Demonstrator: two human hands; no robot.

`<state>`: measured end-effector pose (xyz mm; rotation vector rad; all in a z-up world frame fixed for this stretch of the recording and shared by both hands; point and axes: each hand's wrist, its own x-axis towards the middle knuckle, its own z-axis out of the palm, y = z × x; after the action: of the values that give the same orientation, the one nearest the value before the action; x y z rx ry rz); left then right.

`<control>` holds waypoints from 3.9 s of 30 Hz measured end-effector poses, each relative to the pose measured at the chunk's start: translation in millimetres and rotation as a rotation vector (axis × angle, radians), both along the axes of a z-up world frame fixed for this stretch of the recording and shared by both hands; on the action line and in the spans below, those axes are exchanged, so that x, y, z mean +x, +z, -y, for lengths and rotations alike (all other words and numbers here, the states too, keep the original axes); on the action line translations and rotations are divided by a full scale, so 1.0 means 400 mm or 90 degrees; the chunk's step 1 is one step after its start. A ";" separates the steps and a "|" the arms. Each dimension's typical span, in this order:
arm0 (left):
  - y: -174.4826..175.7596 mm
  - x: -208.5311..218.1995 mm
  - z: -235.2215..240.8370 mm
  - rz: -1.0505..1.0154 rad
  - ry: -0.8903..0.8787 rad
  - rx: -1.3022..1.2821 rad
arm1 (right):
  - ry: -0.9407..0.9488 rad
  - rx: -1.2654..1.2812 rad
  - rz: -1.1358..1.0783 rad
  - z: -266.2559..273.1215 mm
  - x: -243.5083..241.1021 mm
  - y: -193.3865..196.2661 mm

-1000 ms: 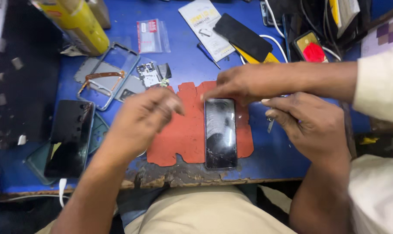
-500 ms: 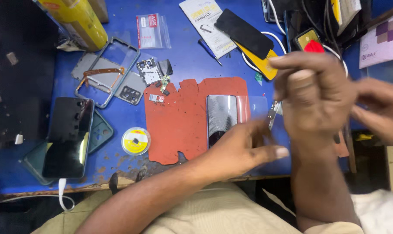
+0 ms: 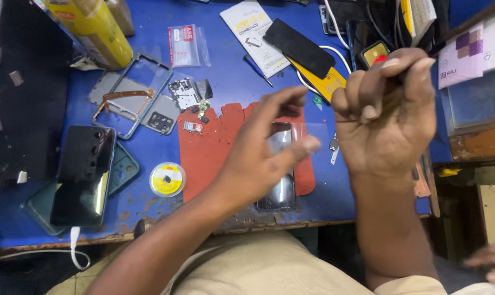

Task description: The person removes a protective film from a cracked smartphone screen using both hands, then sets the phone aside. The person picks up another smartphone, navigates the touchscreen, and uses a red screwdriver to press the power button. The workspace contains disassembled phone parts and tools.

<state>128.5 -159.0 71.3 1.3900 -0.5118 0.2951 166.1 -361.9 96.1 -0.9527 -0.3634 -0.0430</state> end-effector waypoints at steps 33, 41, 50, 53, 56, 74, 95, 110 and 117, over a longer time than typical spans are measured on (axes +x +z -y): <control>0.027 -0.019 -0.197 -0.235 -0.029 0.445 | 0.023 -0.428 0.001 0.149 -0.044 -0.108; -0.066 -0.016 -0.255 -0.405 0.095 0.235 | 0.165 0.319 -0.122 0.120 -0.029 -0.115; 0.022 -0.059 -0.131 0.024 0.035 0.534 | 0.202 -0.643 0.079 0.042 -0.029 -0.123; 0.052 -0.039 -0.136 -0.011 0.099 0.533 | 0.182 -0.848 -0.107 0.050 -0.031 -0.140; 0.034 -0.028 -0.146 -0.063 0.147 0.488 | 0.126 -0.490 -0.072 0.101 -0.017 -0.155; -0.097 0.010 -0.162 -0.159 -0.363 -0.454 | 0.089 -0.094 -0.091 0.041 -0.021 -0.126; -0.178 0.167 -0.109 0.025 0.047 0.528 | -0.147 -0.983 0.208 0.027 0.030 -0.171; -0.166 0.163 -0.110 0.003 0.051 0.539 | -0.155 -0.989 0.220 0.016 0.024 -0.155; -0.163 0.160 -0.116 -0.008 0.038 0.557 | -0.124 -1.001 0.200 0.022 0.018 -0.160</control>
<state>192.4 -112.6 5.9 2.2547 -0.6204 0.1013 173.2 -370.8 32.2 -2.5541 -0.5900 -0.0876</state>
